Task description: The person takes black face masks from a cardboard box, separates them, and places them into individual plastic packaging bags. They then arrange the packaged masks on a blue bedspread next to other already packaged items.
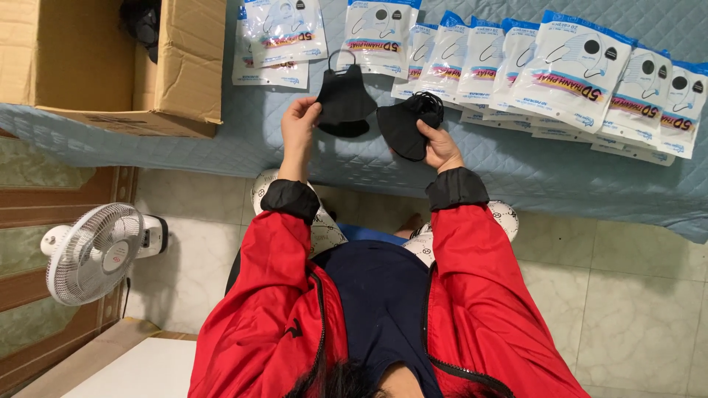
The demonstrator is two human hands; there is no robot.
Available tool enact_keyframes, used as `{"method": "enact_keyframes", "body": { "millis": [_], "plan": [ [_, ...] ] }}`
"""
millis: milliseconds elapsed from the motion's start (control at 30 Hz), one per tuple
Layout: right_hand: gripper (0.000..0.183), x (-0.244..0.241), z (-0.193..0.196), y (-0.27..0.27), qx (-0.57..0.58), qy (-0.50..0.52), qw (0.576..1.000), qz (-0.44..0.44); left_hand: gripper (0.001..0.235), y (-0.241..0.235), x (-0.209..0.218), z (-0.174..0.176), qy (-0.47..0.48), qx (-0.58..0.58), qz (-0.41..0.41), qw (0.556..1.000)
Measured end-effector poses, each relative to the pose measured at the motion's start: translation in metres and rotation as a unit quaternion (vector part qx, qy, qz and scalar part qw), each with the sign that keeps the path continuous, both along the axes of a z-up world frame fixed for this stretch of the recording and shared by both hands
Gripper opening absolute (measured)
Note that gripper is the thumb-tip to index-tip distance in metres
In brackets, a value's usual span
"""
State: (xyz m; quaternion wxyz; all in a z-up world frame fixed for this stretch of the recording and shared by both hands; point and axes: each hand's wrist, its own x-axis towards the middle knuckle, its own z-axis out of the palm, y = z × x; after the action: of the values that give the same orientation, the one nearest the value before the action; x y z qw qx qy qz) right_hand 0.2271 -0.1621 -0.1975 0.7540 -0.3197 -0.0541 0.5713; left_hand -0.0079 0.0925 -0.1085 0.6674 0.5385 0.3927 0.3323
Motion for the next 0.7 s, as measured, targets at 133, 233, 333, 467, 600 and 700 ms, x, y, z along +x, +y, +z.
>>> {"method": "enact_keyframes", "body": {
  "millis": [133,233,333,467,600,700],
  "plan": [
    [0.053,-0.002,0.004,-0.001,0.002,-0.009,1.000,-0.001,0.014,0.018,-0.009,-0.048,0.118,0.039,-0.003,0.992],
    [0.052,-0.007,0.016,0.000,0.003,0.013,1.000,-0.007,0.015,0.021,-0.009,-0.050,0.181,0.066,-0.001,0.981],
    [0.052,-0.011,0.022,0.000,0.002,0.000,1.000,-0.011,0.016,0.021,-0.011,-0.049,0.209,0.094,-0.009,0.973],
    [0.054,-0.010,0.022,-0.001,0.002,0.032,0.999,-0.011,0.017,0.022,-0.013,-0.050,0.235,0.124,-0.027,0.964],
    [0.054,-0.008,0.022,0.000,-0.002,0.041,0.999,-0.013,0.020,0.021,-0.012,-0.046,0.242,0.135,-0.030,0.960],
    [0.055,-0.013,0.031,-0.001,-0.010,0.033,0.999,-0.015,0.040,0.009,-0.012,-0.021,0.247,0.163,0.005,0.955]
  ]
}}
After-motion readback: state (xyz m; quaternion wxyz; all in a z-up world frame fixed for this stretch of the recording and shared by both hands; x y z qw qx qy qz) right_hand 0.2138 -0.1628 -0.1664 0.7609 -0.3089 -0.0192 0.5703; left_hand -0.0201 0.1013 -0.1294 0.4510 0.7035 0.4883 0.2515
